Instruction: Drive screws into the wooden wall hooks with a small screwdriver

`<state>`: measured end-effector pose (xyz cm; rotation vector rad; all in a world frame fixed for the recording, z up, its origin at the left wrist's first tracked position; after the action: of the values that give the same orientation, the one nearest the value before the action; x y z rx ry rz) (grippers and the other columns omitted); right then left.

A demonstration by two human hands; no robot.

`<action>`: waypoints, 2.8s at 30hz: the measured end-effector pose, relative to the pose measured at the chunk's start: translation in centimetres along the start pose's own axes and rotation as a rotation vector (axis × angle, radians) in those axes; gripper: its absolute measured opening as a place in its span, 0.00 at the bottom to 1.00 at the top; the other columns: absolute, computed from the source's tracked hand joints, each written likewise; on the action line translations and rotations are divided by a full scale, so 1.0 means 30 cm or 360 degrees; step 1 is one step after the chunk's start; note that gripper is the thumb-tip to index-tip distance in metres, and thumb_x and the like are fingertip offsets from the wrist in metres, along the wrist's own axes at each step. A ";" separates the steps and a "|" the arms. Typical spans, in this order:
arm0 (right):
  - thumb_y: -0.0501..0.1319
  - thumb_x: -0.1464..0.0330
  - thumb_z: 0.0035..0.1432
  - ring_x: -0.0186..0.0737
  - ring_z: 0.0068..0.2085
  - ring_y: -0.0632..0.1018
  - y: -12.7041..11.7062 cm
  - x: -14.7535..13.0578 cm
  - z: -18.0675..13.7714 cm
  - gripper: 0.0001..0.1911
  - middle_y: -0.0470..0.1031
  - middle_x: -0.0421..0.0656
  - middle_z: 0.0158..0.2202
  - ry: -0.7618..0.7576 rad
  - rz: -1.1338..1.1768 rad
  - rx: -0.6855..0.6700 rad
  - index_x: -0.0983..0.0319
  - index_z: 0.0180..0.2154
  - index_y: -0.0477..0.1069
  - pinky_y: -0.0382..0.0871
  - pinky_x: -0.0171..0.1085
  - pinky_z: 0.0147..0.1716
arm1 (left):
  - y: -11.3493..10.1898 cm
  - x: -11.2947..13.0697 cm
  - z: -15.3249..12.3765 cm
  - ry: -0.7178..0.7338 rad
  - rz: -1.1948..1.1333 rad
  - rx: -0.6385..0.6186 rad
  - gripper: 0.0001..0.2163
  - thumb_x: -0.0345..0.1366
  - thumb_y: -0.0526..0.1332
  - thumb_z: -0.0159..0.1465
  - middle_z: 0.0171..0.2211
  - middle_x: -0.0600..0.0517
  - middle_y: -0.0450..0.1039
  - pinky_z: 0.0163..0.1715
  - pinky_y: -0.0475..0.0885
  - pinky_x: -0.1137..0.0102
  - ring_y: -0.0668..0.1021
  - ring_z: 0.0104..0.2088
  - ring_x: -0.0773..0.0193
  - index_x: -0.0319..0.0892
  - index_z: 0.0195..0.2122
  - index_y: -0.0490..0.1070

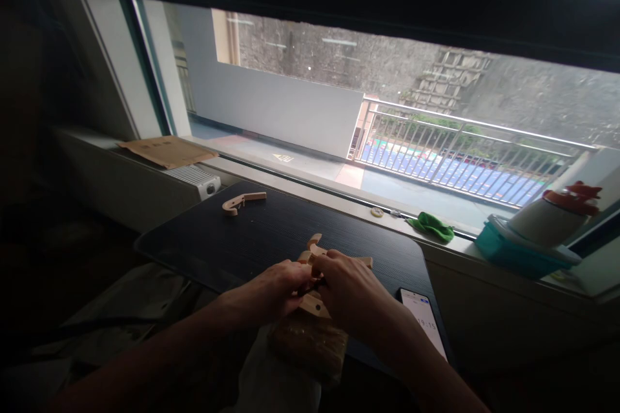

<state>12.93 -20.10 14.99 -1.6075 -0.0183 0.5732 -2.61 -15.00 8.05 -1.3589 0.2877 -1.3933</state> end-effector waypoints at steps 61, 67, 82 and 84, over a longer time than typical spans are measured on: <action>0.53 0.61 0.59 0.29 0.21 0.62 -0.079 -0.007 0.115 0.14 0.68 0.37 0.22 -0.0195 -0.0274 -0.0131 0.62 0.30 0.71 0.52 0.31 0.21 | 0.046 -0.094 -0.037 -0.0526 -0.0522 0.0073 0.04 0.31 0.60 0.52 0.22 0.59 0.57 0.23 0.56 0.77 0.61 0.24 0.72 0.38 0.29 0.69; 0.58 0.65 0.52 0.30 0.26 0.67 -0.097 -0.021 0.122 0.08 0.72 0.37 0.28 -0.0242 -0.0278 -0.0302 0.58 0.35 0.73 0.55 0.31 0.24 | 0.043 -0.096 -0.040 -0.0488 -0.0563 0.0050 0.02 0.31 0.59 0.52 0.23 0.59 0.61 0.24 0.57 0.78 0.63 0.26 0.72 0.38 0.27 0.68; 0.56 0.67 0.52 0.29 0.24 0.65 -0.078 -0.038 0.122 0.06 0.69 0.37 0.24 -0.0240 -0.0175 -0.0339 0.61 0.29 0.70 0.55 0.30 0.23 | 0.044 -0.094 -0.044 -0.0455 -0.0580 0.0068 0.04 0.29 0.59 0.51 0.24 0.58 0.63 0.26 0.59 0.77 0.65 0.26 0.71 0.38 0.29 0.70; 0.55 0.66 0.53 0.28 0.23 0.64 -0.064 -0.035 0.122 0.07 0.69 0.37 0.23 -0.0185 -0.0170 -0.0253 0.62 0.28 0.69 0.54 0.30 0.22 | 0.045 -0.093 -0.043 -0.0465 -0.0563 0.0089 0.04 0.29 0.60 0.51 0.23 0.59 0.61 0.25 0.59 0.77 0.64 0.25 0.71 0.38 0.29 0.70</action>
<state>11.28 -16.80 17.14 -1.7135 -0.2402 0.5929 -3.73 -13.90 5.08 -1.5960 -0.1936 -1.4489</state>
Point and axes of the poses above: each hand's wrist, its own z-axis towards the middle knuckle, its own y-axis out of the palm, x = y × z, the point moved 1 cm from there along z, towards the middle knuckle
